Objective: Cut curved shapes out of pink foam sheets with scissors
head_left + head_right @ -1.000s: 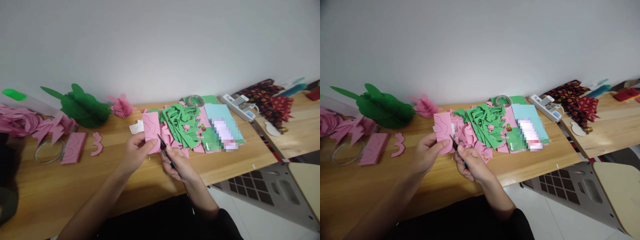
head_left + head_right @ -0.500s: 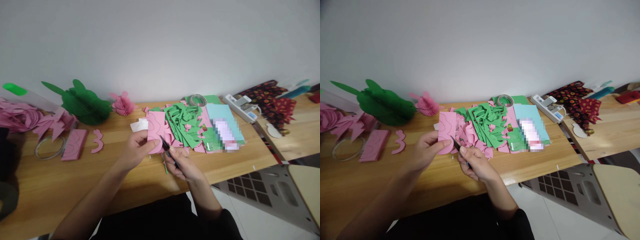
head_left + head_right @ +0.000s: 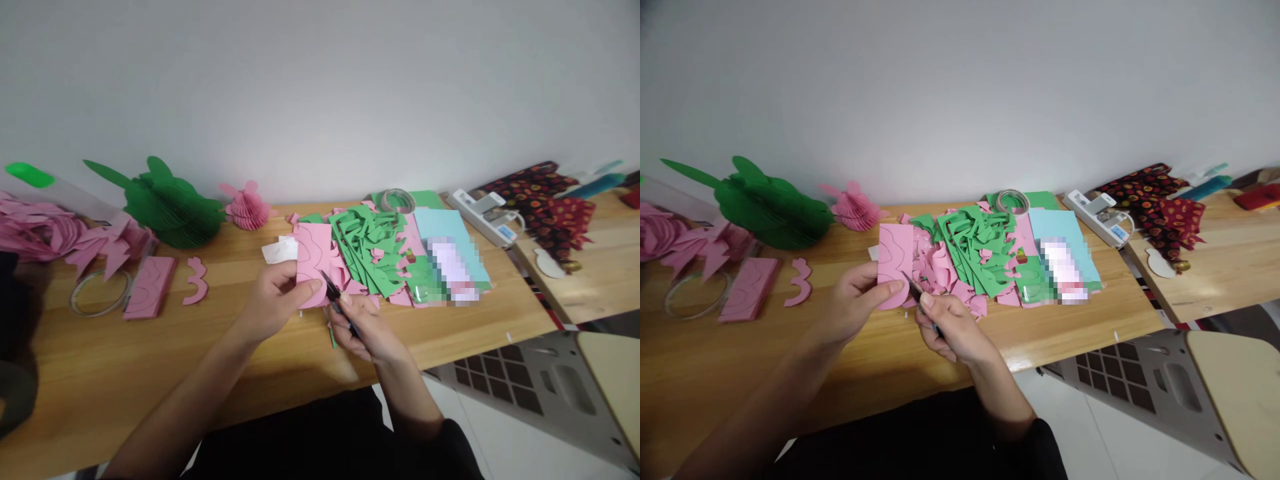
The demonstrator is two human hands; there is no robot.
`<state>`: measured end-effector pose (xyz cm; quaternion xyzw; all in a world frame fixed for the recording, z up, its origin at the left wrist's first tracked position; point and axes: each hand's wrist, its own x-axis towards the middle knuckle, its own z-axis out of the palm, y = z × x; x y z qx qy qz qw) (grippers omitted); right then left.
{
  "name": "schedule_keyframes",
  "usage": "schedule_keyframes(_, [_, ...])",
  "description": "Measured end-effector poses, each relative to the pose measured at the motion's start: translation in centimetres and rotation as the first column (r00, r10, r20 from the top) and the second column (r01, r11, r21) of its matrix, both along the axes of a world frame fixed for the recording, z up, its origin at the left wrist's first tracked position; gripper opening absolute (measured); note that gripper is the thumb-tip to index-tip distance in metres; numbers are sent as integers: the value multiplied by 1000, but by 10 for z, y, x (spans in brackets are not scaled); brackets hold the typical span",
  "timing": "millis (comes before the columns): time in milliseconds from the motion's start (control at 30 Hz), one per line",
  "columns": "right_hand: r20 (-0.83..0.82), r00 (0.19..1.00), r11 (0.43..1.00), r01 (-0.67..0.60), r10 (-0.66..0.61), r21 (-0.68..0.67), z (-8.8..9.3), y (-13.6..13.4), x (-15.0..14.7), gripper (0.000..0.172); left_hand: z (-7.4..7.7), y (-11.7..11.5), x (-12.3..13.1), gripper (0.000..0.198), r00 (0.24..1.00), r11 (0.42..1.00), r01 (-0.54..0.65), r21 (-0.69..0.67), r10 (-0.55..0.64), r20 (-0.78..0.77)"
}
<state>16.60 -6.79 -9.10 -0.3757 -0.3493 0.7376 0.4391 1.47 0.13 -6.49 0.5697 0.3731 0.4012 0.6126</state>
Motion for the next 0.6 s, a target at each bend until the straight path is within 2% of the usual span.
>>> schedule_keyframes(400, [-5, 1000, 1000, -7, 7, -15, 1, 2, -2, 51, -1, 1, -1, 10, 999, 995, 25, -95, -23, 26])
schedule_keyframes(600, [8, 1000, 1000, -18, 18, -14, 0, 4, 0, 52, -5, 4, -4, 10, 999, 996, 27, -79, -29, -15])
